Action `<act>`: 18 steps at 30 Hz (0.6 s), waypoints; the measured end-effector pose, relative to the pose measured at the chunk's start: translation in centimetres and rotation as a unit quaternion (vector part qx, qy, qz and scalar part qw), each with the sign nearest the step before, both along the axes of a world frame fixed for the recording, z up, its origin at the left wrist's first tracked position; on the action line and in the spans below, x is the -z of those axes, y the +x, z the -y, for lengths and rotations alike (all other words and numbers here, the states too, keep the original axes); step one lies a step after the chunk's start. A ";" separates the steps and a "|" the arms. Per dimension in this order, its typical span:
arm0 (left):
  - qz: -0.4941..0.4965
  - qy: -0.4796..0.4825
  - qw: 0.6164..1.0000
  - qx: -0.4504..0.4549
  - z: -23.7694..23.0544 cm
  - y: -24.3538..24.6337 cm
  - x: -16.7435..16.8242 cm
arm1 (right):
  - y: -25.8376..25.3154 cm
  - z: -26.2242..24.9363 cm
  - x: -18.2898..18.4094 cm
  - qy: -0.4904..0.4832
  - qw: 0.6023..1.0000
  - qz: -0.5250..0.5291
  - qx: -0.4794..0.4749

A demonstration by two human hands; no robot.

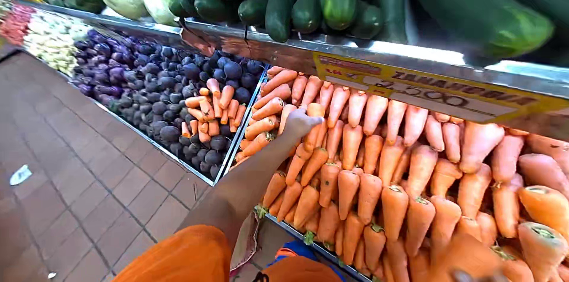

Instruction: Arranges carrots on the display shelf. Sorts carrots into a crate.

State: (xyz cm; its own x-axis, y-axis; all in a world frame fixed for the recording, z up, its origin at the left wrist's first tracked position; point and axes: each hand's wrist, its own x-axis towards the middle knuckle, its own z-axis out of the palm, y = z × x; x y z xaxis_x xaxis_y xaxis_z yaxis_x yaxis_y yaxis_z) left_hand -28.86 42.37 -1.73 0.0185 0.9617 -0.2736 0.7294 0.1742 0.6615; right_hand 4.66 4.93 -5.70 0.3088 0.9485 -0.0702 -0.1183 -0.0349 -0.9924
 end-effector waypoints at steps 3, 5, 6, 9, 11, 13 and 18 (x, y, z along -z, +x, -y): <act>-0.002 -0.045 0.999 0.028 -0.1 -0.2 -3.3 | -7.5 -8.2 -3.3 -0.060 0.997 0.038 0.001; -0.025 -0.033 0.998 0.053 -0.2 -0.4 -3.1 | -10.2 -11.9 -3.2 -0.089 0.994 0.065 0.007; -0.042 -0.021 0.997 0.065 -0.5 -0.2 -2.4 | -11.0 -13.5 -3.0 -0.098 0.992 0.082 0.007; -0.082 0.010 0.994 0.066 -1.4 0.3 0.3 | -12.7 -17.9 -3.0 -0.130 0.983 0.125 -0.013; -0.092 0.012 0.993 0.066 -1.5 0.4 0.6 | -13.6 -20.8 -2.8 -0.158 0.971 0.177 -0.017; -0.088 0.010 0.994 0.070 -1.6 0.1 0.7 | -14.3 -23.5 -2.5 -0.190 0.952 0.238 -0.018; 0.017 0.005 0.999 0.042 -1.4 -1.4 1.0 | -15.9 -28.4 -1.3 -0.221 0.923 0.316 -0.010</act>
